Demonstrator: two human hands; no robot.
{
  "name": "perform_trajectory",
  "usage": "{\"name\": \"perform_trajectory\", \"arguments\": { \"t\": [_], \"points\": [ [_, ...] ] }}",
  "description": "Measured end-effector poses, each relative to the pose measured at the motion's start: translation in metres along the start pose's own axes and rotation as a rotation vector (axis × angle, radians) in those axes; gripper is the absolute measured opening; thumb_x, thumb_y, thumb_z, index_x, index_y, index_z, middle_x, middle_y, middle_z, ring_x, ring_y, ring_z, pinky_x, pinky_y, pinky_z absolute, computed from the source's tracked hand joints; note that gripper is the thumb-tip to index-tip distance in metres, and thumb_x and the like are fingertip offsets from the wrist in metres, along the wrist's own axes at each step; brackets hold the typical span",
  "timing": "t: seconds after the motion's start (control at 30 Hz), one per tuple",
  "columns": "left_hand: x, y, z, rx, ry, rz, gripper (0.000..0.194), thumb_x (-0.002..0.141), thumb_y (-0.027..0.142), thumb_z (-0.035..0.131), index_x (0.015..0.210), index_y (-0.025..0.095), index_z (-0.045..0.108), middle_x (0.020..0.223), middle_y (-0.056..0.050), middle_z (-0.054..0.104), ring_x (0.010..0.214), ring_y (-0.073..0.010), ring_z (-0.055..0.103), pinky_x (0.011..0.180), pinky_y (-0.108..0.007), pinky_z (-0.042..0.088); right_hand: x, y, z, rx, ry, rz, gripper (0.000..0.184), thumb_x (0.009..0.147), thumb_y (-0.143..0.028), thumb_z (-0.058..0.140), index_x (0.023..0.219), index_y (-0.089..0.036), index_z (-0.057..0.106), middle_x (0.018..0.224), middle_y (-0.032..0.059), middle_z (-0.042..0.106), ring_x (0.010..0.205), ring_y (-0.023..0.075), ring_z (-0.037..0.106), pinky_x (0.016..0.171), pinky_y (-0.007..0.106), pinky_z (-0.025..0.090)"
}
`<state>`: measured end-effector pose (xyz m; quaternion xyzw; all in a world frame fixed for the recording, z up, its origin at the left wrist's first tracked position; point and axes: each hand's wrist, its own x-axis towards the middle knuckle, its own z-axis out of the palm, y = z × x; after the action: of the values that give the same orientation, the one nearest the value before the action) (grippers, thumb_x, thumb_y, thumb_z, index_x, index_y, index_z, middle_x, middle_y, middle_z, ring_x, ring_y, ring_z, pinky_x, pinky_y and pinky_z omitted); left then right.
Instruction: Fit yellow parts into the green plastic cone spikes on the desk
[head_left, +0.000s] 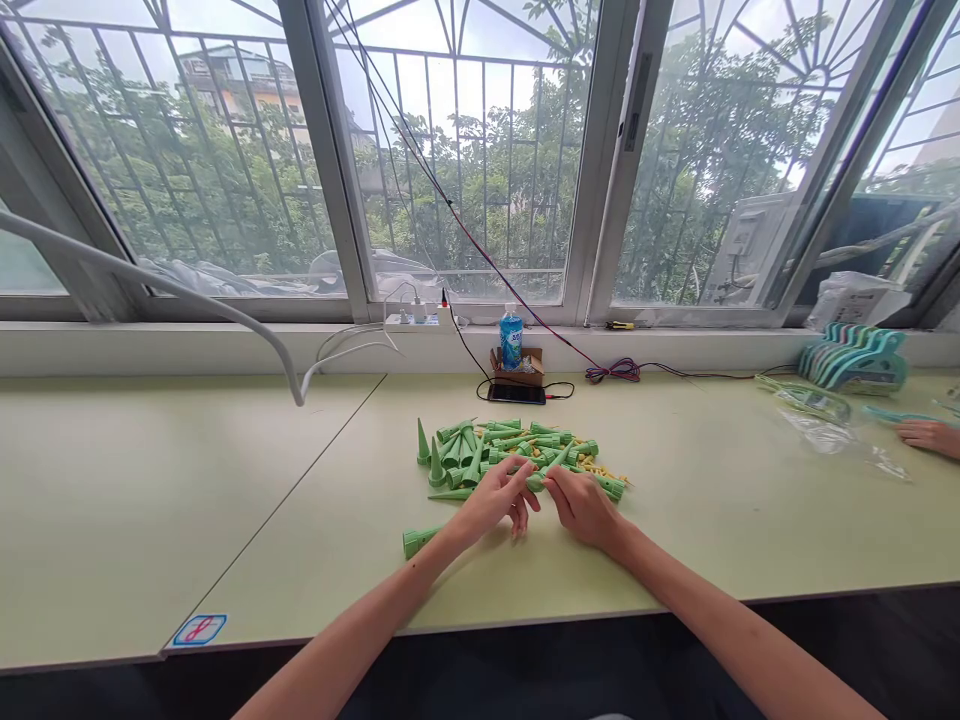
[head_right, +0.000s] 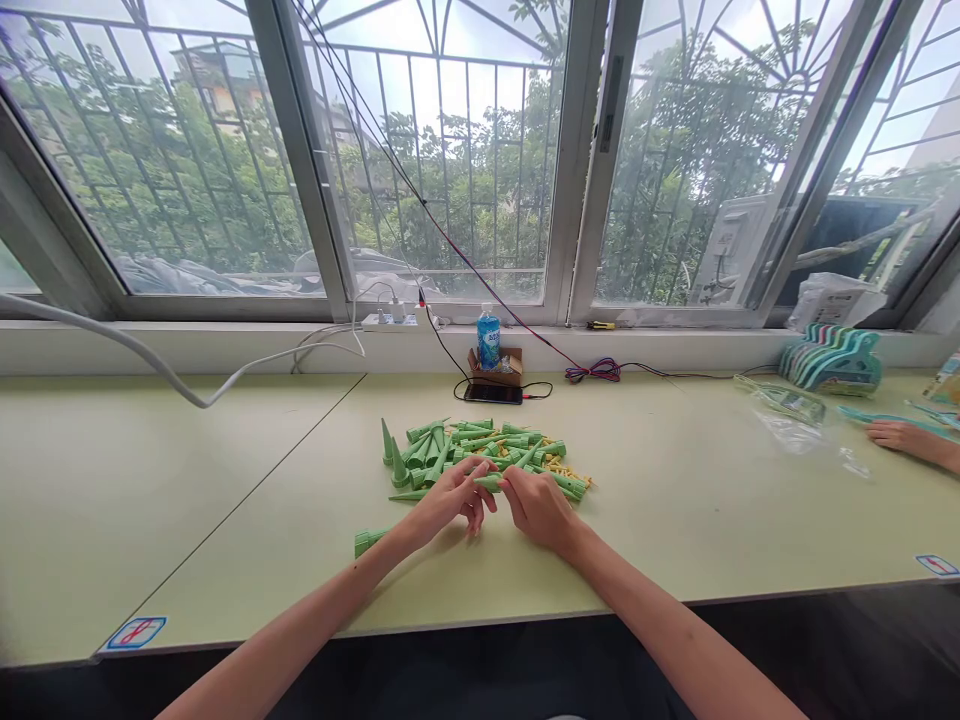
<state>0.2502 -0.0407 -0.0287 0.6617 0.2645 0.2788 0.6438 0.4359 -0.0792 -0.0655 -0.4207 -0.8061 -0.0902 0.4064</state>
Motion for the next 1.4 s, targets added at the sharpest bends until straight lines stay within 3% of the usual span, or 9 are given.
{"name": "perform_trajectory", "arguments": {
  "t": [0.13, 0.5, 0.83, 1.4],
  "points": [
    [-0.0023, -0.0021, 0.0007, 0.101, -0.009, 0.075, 0.050, 0.088, 0.062, 0.051, 0.113, 0.019, 0.044, 0.074, -0.001, 0.063, 0.042, -0.0113, 0.058, 0.037, -0.020, 0.042, -0.0007, 0.0011, 0.0012, 0.020, -0.009, 0.054, 0.027, 0.102, -0.023, 0.032, 0.077, -0.021, 0.041, 0.062, -0.0025, 0.050, 0.049, 0.0114, 0.041, 0.053, 0.024, 0.028],
    [-0.0086, -0.0060, 0.0033, 0.600, 0.134, 0.287, 0.056, 0.086, 0.039, 0.062, 0.134, 0.024, 0.038, 0.087, 0.000, 0.060, 0.049, -0.0070, 0.048, 0.057, -0.024, 0.045, 0.0011, -0.0004, -0.0005, 0.010, 0.002, 0.120, 0.029, 0.102, -0.023, 0.029, 0.073, -0.022, 0.035, 0.054, -0.0045, 0.042, 0.044, 0.0118, 0.035, 0.048, 0.026, 0.024],
    [-0.0087, -0.0086, 0.0034, 0.651, 0.166, 0.347, 0.056, 0.085, 0.033, 0.063, 0.135, 0.023, 0.040, 0.082, 0.001, 0.061, 0.054, -0.0093, 0.049, 0.058, -0.023, 0.044, -0.0006, 0.0001, 0.0005, 0.042, 0.003, 0.116, 0.029, 0.102, -0.024, 0.029, 0.074, -0.022, 0.034, 0.056, -0.0043, 0.042, 0.045, 0.0115, 0.035, 0.050, 0.026, 0.025],
    [-0.0096, -0.0076, 0.0004, 0.795, 0.157, 0.446, 0.049, 0.090, 0.039, 0.057, 0.134, 0.020, 0.044, 0.060, 0.006, 0.050, 0.051, -0.0122, 0.047, 0.058, -0.023, 0.039, -0.0051, 0.0041, 0.0019, 0.084, 0.036, 0.047, 0.032, 0.103, -0.024, 0.027, 0.072, -0.022, 0.034, 0.052, -0.0049, 0.041, 0.042, 0.0103, 0.033, 0.050, 0.026, 0.024]
  ]
}}
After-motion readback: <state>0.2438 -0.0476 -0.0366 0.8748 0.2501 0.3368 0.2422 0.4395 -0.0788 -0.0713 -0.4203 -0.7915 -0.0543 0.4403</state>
